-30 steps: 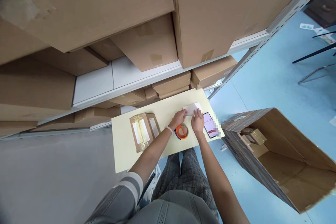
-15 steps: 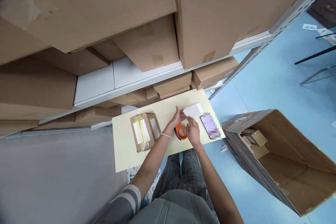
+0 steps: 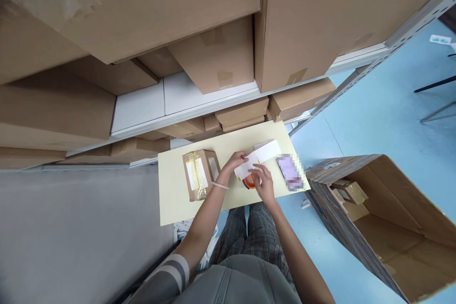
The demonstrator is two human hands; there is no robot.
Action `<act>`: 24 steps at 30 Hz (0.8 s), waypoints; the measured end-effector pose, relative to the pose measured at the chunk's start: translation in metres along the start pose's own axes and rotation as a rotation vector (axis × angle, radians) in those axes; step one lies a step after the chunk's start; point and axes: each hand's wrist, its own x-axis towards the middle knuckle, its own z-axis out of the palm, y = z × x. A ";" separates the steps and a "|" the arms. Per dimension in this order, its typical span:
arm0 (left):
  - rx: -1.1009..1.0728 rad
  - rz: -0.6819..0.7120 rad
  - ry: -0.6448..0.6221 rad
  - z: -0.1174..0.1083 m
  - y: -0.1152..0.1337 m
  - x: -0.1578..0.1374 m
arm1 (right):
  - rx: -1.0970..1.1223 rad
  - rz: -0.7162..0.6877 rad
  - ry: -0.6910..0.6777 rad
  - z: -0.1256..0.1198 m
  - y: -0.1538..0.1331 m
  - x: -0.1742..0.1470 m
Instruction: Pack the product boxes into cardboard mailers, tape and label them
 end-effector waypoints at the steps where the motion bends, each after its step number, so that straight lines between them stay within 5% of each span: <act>1: 0.025 0.014 0.013 0.001 0.000 -0.002 | -0.031 0.000 0.016 -0.004 0.007 0.015; 7: 0.113 0.082 0.111 0.001 0.004 -0.017 | -0.315 -0.050 -0.149 -0.016 0.045 0.098; 13: 0.127 0.058 0.227 0.002 0.003 -0.027 | -0.274 -0.011 -0.227 -0.007 0.060 0.115; 20: 0.076 -0.014 0.490 -0.013 -0.003 -0.049 | -0.265 0.272 0.098 -0.017 0.074 0.134; 24: -0.168 0.023 0.522 -0.034 -0.005 -0.072 | -0.217 0.143 0.121 -0.035 0.065 0.135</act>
